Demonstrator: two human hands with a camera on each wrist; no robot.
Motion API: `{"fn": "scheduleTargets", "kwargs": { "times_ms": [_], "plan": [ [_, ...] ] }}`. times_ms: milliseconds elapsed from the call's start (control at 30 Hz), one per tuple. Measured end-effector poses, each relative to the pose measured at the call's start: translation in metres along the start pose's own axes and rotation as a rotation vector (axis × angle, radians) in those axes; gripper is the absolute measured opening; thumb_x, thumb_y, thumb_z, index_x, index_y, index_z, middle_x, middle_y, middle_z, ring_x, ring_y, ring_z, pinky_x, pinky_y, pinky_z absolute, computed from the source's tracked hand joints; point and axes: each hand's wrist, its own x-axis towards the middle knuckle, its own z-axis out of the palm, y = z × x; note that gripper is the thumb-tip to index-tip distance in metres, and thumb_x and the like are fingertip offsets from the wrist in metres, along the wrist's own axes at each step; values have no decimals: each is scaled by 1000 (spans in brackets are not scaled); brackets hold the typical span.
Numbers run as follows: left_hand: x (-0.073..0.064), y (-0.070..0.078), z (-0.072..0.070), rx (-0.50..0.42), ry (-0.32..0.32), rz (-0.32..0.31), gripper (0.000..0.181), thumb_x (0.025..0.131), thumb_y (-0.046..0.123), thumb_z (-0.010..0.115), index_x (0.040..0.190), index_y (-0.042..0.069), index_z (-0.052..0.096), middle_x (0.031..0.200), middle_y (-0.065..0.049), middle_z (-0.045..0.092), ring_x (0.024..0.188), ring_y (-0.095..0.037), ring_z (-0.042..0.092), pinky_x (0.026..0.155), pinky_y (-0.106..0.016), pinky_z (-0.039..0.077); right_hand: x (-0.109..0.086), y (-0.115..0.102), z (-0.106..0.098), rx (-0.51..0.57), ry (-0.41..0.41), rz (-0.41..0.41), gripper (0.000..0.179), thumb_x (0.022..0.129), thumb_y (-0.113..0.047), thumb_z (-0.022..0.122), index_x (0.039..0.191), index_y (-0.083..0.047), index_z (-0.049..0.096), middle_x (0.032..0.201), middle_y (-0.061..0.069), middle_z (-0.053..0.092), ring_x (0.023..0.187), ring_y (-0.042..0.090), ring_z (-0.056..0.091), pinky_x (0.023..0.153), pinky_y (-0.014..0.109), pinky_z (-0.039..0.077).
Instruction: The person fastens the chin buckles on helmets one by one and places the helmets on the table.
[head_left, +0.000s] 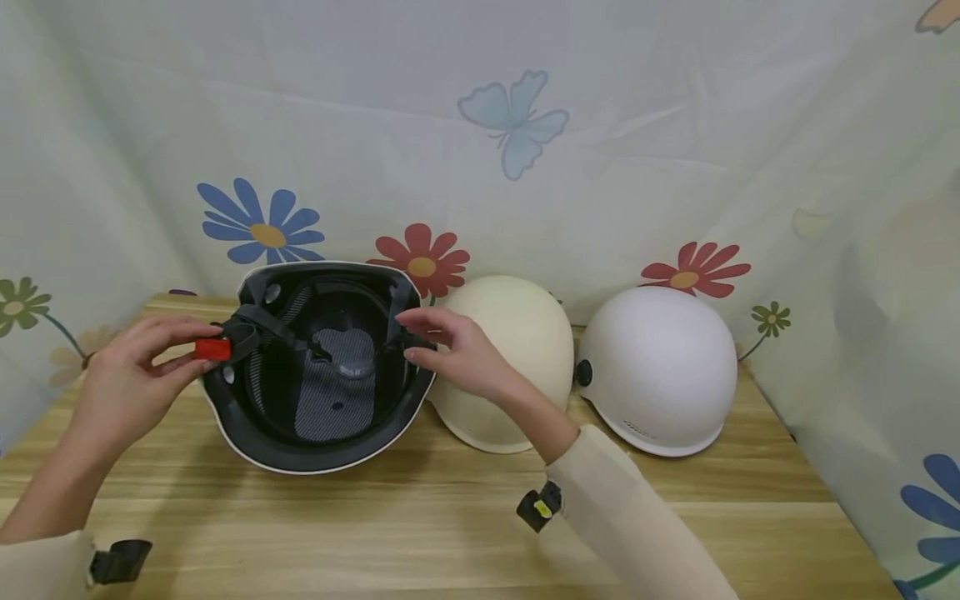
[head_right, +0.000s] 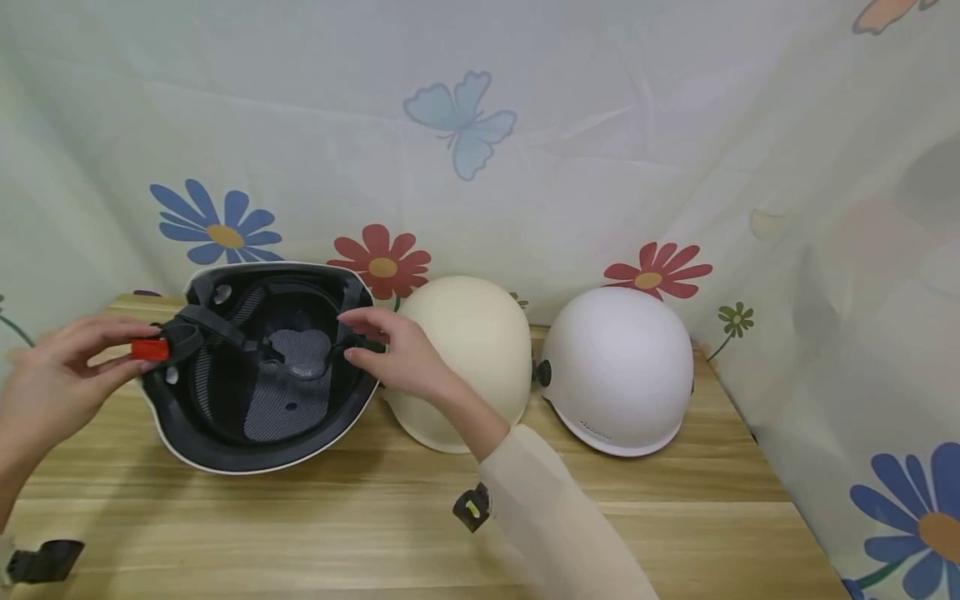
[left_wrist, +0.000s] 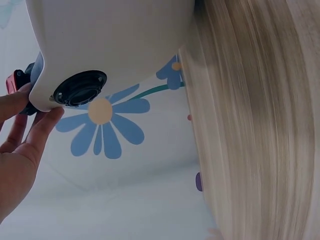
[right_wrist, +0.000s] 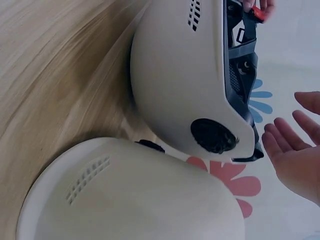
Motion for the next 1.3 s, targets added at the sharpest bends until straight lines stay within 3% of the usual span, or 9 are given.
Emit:
{"fn": "scheduleTargets", "kwargs": {
  "times_ms": [300, 500, 733, 967, 1233, 1300],
  "plan": [
    [-2, 3, 0, -13, 1, 25, 36, 67, -23, 66, 99, -7, 64, 101, 26, 47, 93, 11, 44, 69, 0, 37, 13, 6, 15, -13, -98, -45, 36, 84, 4, 61, 119, 7, 54, 114, 18, 57, 102, 23, 55, 90, 28, 44],
    [-3, 3, 1, -36, 7, 17, 36, 67, -24, 65, 100, -8, 63, 101, 25, 49, 92, 10, 46, 69, -1, 38, 11, 13, 18, 3, -101, -44, 34, 85, 3, 59, 119, 5, 54, 114, 17, 57, 100, 19, 55, 90, 28, 44],
    [-5, 5, 3, -44, 4, -17, 36, 70, -21, 65, 103, -7, 62, 102, 21, 49, 92, 9, 47, 71, -2, 39, 4, 15, 20, 66, -103, -35, 35, 86, 3, 59, 120, 6, 52, 117, 22, 54, 105, 33, 52, 91, 27, 43],
    [-5, 9, 2, -60, 27, -7, 35, 72, -22, 63, 105, -9, 60, 103, 18, 48, 93, 8, 47, 72, -2, 39, -1, 21, 28, 90, -74, -50, 35, 84, 4, 60, 118, 5, 54, 114, 17, 56, 102, 19, 55, 91, 28, 43],
    [-6, 16, 1, -82, 22, -6, 35, 75, -21, 60, 108, -8, 59, 106, 14, 48, 95, 5, 48, 75, -2, 37, -9, 24, 37, 7, -112, -57, 40, 84, 3, 61, 123, 3, 52, 122, 18, 53, 108, 21, 53, 91, 24, 42],
    [-6, 17, 1, -91, 22, 1, 36, 75, -22, 60, 108, -8, 59, 107, 14, 48, 95, 4, 48, 76, -2, 37, -10, 23, 37, -14, -133, -46, 42, 84, 3, 61, 124, 3, 51, 124, 19, 52, 104, 20, 55, 87, 23, 44]
  ]
}}
